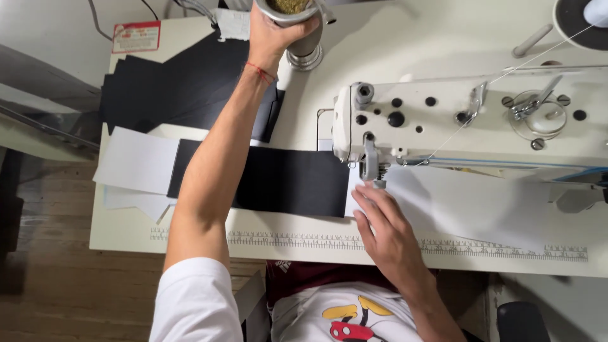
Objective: Preparing leather strips by aligning them with templates and trimming with scissors at a sewing station
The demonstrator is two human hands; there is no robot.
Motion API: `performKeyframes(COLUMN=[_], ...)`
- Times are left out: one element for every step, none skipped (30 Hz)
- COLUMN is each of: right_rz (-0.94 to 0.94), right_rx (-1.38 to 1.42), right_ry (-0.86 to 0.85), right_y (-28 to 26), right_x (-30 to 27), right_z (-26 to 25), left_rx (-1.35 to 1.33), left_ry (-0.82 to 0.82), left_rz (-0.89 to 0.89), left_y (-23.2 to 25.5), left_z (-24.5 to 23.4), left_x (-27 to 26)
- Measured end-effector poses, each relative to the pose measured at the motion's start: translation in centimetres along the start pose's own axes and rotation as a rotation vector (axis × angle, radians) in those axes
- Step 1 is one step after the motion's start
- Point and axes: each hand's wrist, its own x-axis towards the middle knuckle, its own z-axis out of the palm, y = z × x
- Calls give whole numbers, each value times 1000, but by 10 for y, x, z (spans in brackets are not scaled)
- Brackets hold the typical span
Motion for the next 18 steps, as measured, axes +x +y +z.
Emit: performKeyframes(right_rz=[3, -39, -81, -81, -66, -48, -45, -29, -13, -8, -20, -31, -25, -65, -104, -112, -114, -111], right_rx=[0, -132, -265, -264, -326, -387, -387, -383, -380, -380, -369, -358, -357, -384, -410, -408, -437, -464], right_ry=[-8, -36, -64, -64, -90, -117, -116, -148, -179, -180, -212, -242, -239, -218, -196, -192, -213, -239], right_y=[5, 12, 18, 25, 33, 40, 43, 45, 48, 51, 53, 56, 54, 52, 49, 49, 48, 45], right_x=[0, 2, 4, -1, -6, -12, -14, -16, -18, -18, -17, -16, -12, -9, -6, -3, 0, -2], right_z=[7, 15, 23, 29, 35, 42, 42, 42, 43, 40, 37, 36, 32, 28, 24, 23, 21, 20], left_rx=[-2, 49, 99, 100, 63, 24, 24, 54, 84, 82, 183, 285, 284, 458, 630, 635, 662, 683], left_ry=[6, -26, -58, -58, -52, -47, -50, 6, 63, 60, 152, 242, 236, 95, -48, -45, -247, -451], left_rz=[-6, -24, -41, -41, -43, -46, -48, -67, -85, -89, -21, 48, 46, 145, 244, 250, 269, 278], left_y=[9, 20, 31, 26, 21, 15, 18, 21, 24, 46, 67, 89, 109, 130, 151, 153, 154, 156], left_z=[5, 8, 11, 7, 2, -1, -6, -12, -17, -15, -12, -10, -6, -3, 0, 12, 24, 37], left_x=[-2, -2, -2, -4, -6, -9, -18, -29, -39, -63, -86, -108, -130, -155, -179, -199, -219, -244])
